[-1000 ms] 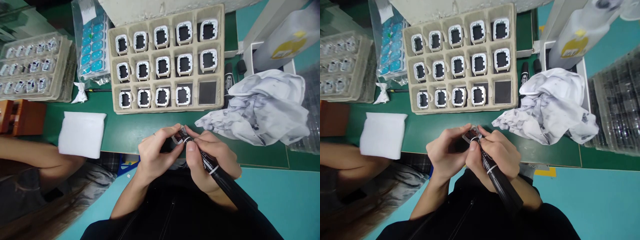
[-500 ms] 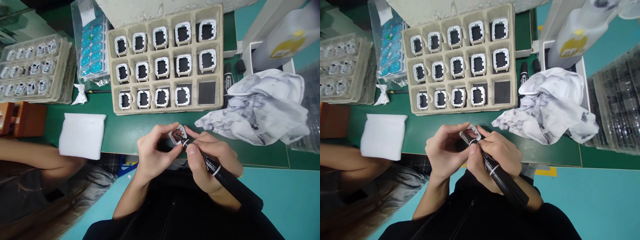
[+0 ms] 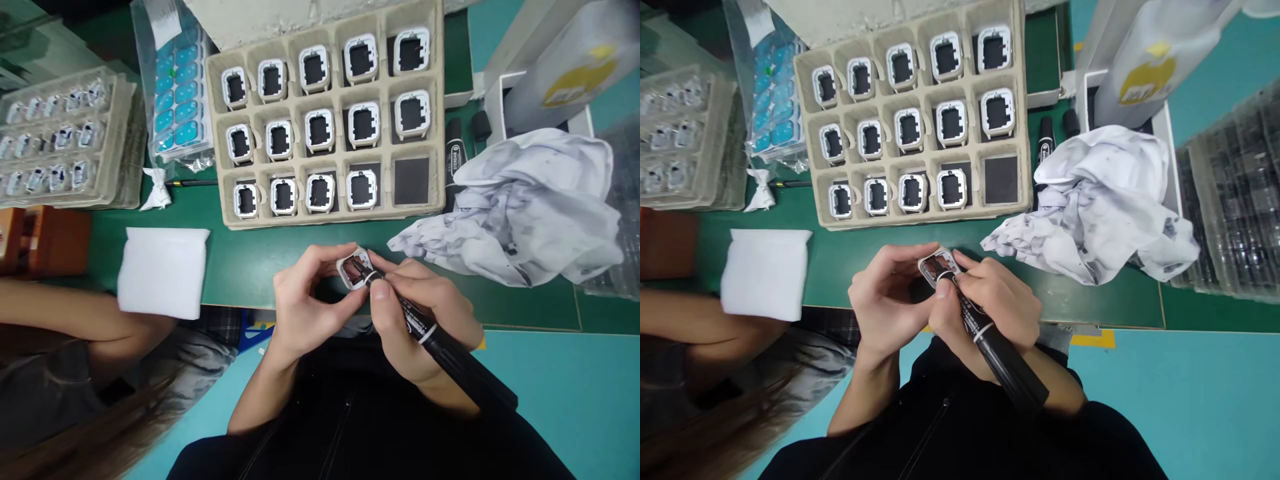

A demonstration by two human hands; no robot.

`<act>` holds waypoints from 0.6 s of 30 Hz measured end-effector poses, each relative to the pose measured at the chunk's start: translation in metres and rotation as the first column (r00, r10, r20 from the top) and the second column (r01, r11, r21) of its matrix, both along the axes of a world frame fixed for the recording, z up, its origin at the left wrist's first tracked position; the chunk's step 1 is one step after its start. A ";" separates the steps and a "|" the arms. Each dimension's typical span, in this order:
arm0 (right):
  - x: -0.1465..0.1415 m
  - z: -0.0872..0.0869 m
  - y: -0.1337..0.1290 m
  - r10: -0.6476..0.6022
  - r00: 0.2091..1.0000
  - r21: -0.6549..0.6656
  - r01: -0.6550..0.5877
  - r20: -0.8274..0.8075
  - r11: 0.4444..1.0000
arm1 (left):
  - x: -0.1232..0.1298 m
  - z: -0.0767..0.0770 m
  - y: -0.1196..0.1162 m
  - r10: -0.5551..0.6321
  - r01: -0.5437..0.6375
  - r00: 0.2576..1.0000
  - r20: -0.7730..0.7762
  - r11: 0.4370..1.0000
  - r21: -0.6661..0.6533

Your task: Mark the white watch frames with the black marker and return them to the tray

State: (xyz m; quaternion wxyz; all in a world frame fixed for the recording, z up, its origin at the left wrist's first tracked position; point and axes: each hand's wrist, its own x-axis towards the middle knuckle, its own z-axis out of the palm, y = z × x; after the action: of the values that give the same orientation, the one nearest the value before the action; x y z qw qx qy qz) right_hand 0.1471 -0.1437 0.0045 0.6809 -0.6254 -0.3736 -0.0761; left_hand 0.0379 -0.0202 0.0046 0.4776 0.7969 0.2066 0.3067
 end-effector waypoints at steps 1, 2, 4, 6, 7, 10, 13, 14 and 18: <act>0.000 0.000 0.000 -0.003 1.000 0.003 0.003 0.000 1.000 | -0.001 -0.001 0.000 0.001 -0.001 1.000 0.000 1.000 0.013; 0.000 -0.001 0.000 -0.002 1.000 -0.001 0.002 -0.003 1.000 | -0.001 -0.002 0.000 0.003 -0.003 1.000 -0.004 1.000 0.026; 0.000 -0.002 0.000 0.004 1.000 0.001 -0.004 -0.004 1.000 | -0.002 -0.003 -0.001 0.005 -0.005 1.000 -0.011 0.999 0.052; 0.000 -0.002 0.000 0.012 1.000 -0.008 -0.012 -0.002 1.000 | -0.003 -0.004 0.000 0.009 -0.008 1.000 -0.018 0.997 0.078; 0.000 -0.002 0.001 0.009 1.000 -0.012 -0.009 -0.001 1.000 | -0.003 -0.004 0.000 0.010 -0.008 1.000 -0.020 0.996 0.089; 0.000 -0.001 0.003 -0.017 1.000 -0.009 0.017 0.003 1.000 | -0.004 -0.004 -0.001 0.012 -0.010 1.000 -0.022 0.994 0.107; 0.001 0.000 0.003 -0.015 1.000 0.015 0.014 0.022 1.000 | -0.003 -0.004 -0.001 0.011 -0.009 1.000 -0.017 0.994 0.110; 0.001 0.000 0.003 -0.008 1.000 0.012 0.008 0.021 1.000 | -0.003 -0.004 -0.001 0.013 -0.011 1.000 -0.017 0.994 0.113; -0.001 -0.002 0.000 0.007 1.000 -0.017 -0.007 -0.016 1.000 | -0.005 -0.006 -0.001 0.027 -0.019 0.998 -0.048 0.987 0.158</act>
State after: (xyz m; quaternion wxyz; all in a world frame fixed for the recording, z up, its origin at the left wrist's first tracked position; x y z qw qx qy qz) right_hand 0.1464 -0.1441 0.0027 0.6786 -0.6304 -0.3711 -0.0656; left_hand 0.0329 -0.0212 -0.0018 0.4043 0.8371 0.2029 0.3076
